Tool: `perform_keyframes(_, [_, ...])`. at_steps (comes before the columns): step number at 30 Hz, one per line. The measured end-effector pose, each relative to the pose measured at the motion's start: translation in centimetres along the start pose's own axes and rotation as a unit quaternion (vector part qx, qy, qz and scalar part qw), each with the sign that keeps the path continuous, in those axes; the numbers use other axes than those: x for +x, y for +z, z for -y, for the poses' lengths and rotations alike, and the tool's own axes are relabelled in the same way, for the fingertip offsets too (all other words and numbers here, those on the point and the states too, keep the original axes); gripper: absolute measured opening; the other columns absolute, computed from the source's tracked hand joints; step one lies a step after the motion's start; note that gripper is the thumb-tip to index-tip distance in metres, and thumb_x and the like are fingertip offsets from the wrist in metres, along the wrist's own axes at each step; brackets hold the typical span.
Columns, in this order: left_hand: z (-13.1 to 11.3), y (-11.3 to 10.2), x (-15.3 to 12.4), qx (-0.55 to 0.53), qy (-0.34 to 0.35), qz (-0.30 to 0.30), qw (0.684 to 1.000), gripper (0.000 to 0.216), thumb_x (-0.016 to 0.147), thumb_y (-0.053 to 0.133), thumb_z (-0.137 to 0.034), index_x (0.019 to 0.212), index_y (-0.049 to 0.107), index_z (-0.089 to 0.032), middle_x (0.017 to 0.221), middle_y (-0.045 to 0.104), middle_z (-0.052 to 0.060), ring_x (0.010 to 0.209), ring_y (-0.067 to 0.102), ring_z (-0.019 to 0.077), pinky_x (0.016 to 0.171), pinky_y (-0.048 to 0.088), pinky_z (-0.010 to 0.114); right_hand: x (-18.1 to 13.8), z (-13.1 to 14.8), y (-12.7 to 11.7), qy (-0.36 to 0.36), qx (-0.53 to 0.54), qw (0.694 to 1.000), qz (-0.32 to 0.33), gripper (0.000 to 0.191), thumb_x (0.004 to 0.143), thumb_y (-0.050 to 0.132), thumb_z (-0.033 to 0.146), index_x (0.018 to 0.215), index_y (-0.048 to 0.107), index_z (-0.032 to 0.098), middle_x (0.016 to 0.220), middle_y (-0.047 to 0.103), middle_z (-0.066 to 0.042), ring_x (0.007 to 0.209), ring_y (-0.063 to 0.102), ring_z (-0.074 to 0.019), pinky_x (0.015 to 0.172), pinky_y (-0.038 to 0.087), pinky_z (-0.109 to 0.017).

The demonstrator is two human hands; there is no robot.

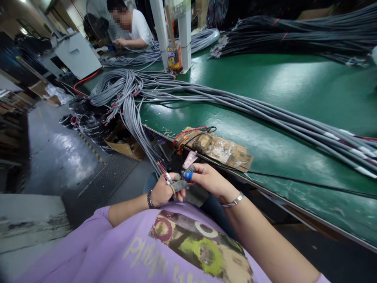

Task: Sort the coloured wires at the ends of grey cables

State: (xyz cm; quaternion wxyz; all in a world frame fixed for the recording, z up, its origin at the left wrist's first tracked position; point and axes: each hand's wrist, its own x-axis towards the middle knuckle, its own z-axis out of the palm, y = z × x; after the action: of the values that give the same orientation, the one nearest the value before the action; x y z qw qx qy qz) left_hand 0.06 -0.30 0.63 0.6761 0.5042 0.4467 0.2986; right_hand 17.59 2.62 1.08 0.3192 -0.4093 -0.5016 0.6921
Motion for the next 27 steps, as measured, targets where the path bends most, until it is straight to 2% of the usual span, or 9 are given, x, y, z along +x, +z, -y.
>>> perform_keyframes(2, [-0.3, -0.2, 0.1, 0.025, -0.025, 0.052, 0.998, 0.041, 0.07, 0.07, -0.051, 0.062, 0.057, -0.012, 0.056, 0.062, 0.004, 0.044, 0.058, 0.0101, 0.04, 0.036, 0.018, -0.2, 0.3, 0.4, -0.001, -0.034, 0.999, 0.01, 0.038, 0.064, 0.076, 0.051, 0.065, 0.061, 0.016, 0.056, 0.056, 0.002, 0.052, 0.044, -0.0099, 0.054, 0.036, -0.025])
perform_keyframes(4, [-0.5, -0.4, 0.2, 0.038, -0.04, 0.07, 0.996, 0.041, 0.069, 0.071, -0.05, 0.06, 0.057, -0.012, 0.055, 0.061, 0.004, 0.043, 0.058, 0.0102, 0.04, 0.036, 0.018, -0.4, 0.4, 0.6, -0.013, -0.059, 0.998, 0.004, 0.039, 0.066, 0.074, 0.053, 0.065, 0.06, 0.016, 0.055, 0.055, 0.002, 0.052, 0.044, -0.0106, 0.054, 0.036, -0.026])
perform_keyframes(8, [-0.1, -0.6, 0.4, 0.006, -0.012, 0.005, 1.0, 0.04, 0.073, 0.067, -0.051, 0.064, 0.056, -0.013, 0.053, 0.061, 0.002, 0.041, 0.057, 0.0094, 0.038, 0.032, 0.017, -0.7, -0.2, 0.3, -0.053, -0.052, 0.996, -0.047, 0.039, 0.07, 0.07, 0.055, 0.07, 0.062, 0.017, 0.064, 0.058, 0.0, 0.06, 0.048, -0.0126, 0.061, 0.04, -0.027])
perform_keyframes(12, [0.8, -0.6, 0.7, -0.054, 0.02, -0.083, 0.995, 0.04, 0.074, 0.065, -0.051, 0.066, 0.054, -0.014, 0.054, 0.061, 0.001, 0.04, 0.057, 0.0091, 0.037, 0.03, 0.017, -1.1, -1.7, 0.4, -0.021, 0.014, 0.998, -0.063, 0.041, 0.071, 0.07, 0.056, 0.08, 0.064, 0.017, 0.074, 0.061, -0.003, 0.065, 0.052, -0.0139, 0.063, 0.044, -0.028])
perform_keyframes(15, [1.1, -0.4, 0.8, -0.066, 0.024, -0.099, 0.993, 0.042, 0.073, 0.065, -0.054, 0.066, 0.053, -0.014, 0.054, 0.061, 0.001, 0.04, 0.057, 0.0093, 0.037, 0.03, 0.017, -1.4, -2.7, 1.5, -0.026, 0.054, 0.993, -0.103, 0.039, 0.066, 0.076, 0.051, 0.083, 0.065, 0.018, 0.076, 0.063, -0.002, 0.067, 0.053, -0.0142, 0.063, 0.045, -0.028])
perform_keyframes(18, [1.0, -0.3, 0.8, -0.056, 0.012, -0.075, 0.996, 0.046, 0.072, 0.064, -0.058, 0.065, 0.054, -0.014, 0.056, 0.063, 0.003, 0.042, 0.058, 0.0102, 0.038, 0.032, 0.018, -1.5, -3.0, 2.6, -0.058, 0.064, 0.983, -0.161, 0.031, 0.066, 0.077, 0.047, 0.075, 0.064, 0.02, 0.071, 0.062, -0.001, 0.066, 0.053, -0.0147, 0.064, 0.045, -0.029])
perform_keyframes(20, [0.9, -0.4, 0.7, -0.059, -0.007, -0.035, 0.998, 0.047, 0.07, 0.066, -0.059, 0.066, 0.057, -0.013, 0.058, 0.064, 0.005, 0.044, 0.059, 0.0115, 0.04, 0.036, 0.018, -1.5, -2.7, 2.8, -0.068, 0.062, 0.981, -0.171, 0.029, 0.065, 0.077, 0.045, 0.072, 0.063, 0.02, 0.068, 0.062, 0.0, 0.064, 0.053, -0.0152, 0.064, 0.045, -0.03])
perform_keyframes(24, [1.0, -0.7, 0.4, -0.079, -0.066, 0.049, 0.993, 0.048, 0.065, 0.071, -0.057, 0.066, 0.06, -0.01, 0.058, 0.066, 0.009, 0.048, 0.062, 0.0142, 0.044, 0.041, 0.021, -1.5, -1.9, 2.8, -0.064, 0.043, 0.989, -0.128, 0.028, 0.067, 0.076, 0.045, 0.071, 0.063, 0.02, 0.066, 0.063, -0.001, 0.061, 0.053, -0.0155, 0.063, 0.044, -0.03])
perform_keyframes(27, [1.2, -0.8, 0.4, -0.085, -0.081, 0.046, 0.992, 0.049, 0.062, 0.073, -0.057, 0.065, 0.059, -0.01, 0.058, 0.065, 0.009, 0.048, 0.061, 0.0142, 0.044, 0.041, 0.021, -1.1, -1.8, 2.9, -0.05, 0.054, 0.992, -0.103, 0.03, 0.067, 0.075, 0.045, 0.07, 0.06, 0.02, 0.06, 0.061, 0.0, 0.056, 0.051, -0.0144, 0.058, 0.042, -0.029])
